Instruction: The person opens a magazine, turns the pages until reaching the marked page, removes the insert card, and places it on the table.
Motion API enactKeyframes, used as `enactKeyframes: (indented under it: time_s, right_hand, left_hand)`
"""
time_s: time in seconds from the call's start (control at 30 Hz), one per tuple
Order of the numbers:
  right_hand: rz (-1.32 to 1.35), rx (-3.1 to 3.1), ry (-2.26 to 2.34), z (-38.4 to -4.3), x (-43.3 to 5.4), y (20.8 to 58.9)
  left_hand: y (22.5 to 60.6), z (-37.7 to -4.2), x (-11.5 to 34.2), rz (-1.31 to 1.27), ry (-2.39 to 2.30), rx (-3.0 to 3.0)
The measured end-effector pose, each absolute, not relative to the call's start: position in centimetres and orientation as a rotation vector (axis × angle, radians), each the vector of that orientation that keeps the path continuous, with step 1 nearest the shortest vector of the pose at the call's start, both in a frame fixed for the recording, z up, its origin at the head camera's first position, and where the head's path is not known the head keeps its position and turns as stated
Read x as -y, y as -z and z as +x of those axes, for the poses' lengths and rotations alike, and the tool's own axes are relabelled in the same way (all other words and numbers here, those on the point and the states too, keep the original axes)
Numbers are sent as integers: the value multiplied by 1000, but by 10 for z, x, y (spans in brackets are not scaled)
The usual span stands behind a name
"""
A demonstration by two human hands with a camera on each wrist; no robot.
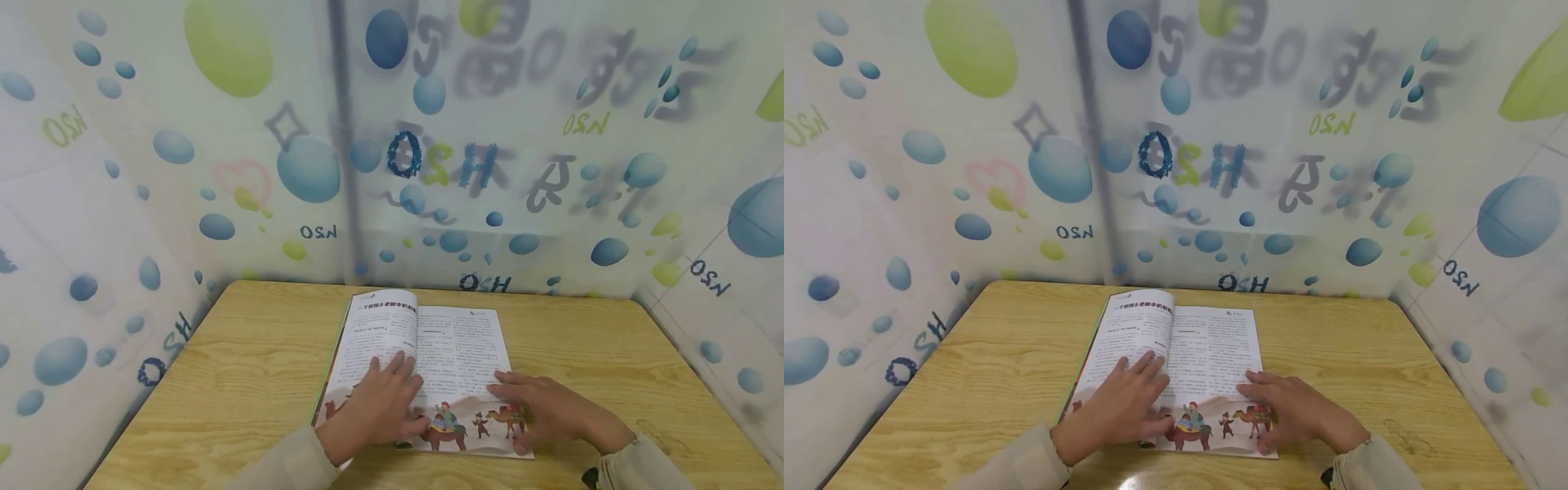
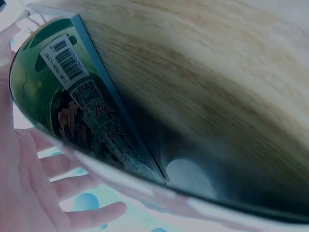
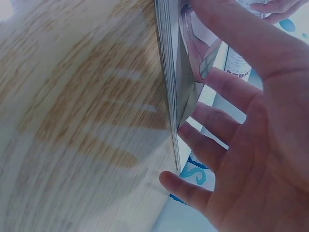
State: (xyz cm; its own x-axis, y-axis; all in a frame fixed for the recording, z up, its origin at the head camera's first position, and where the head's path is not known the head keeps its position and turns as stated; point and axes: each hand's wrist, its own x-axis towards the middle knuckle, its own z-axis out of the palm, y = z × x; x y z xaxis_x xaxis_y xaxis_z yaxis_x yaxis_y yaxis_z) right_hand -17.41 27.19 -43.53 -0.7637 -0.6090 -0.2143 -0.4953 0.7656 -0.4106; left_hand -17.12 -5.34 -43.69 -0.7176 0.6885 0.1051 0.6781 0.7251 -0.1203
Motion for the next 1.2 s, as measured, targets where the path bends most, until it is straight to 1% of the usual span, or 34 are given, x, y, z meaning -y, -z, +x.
enactKeyframes:
  time_s: [0.3,0.77,1.03,1.2]
  right_hand:
    - [-846,-2648,481,-173,-269,432]
    - [-863,-2704,446,-181,-260,418]
    - [-904,-2742,490,-180,-268,405]
    - [-855,-2698,559,-181,-276,398]
  left_hand:
    - [441,-167,47,-1117,-169,2747]
    - [445,-165,46,-1083,-262,2696]
    - [442,-166,48,-1088,-272,2704]
    - [442,-166,50,-1085,-267,2679]
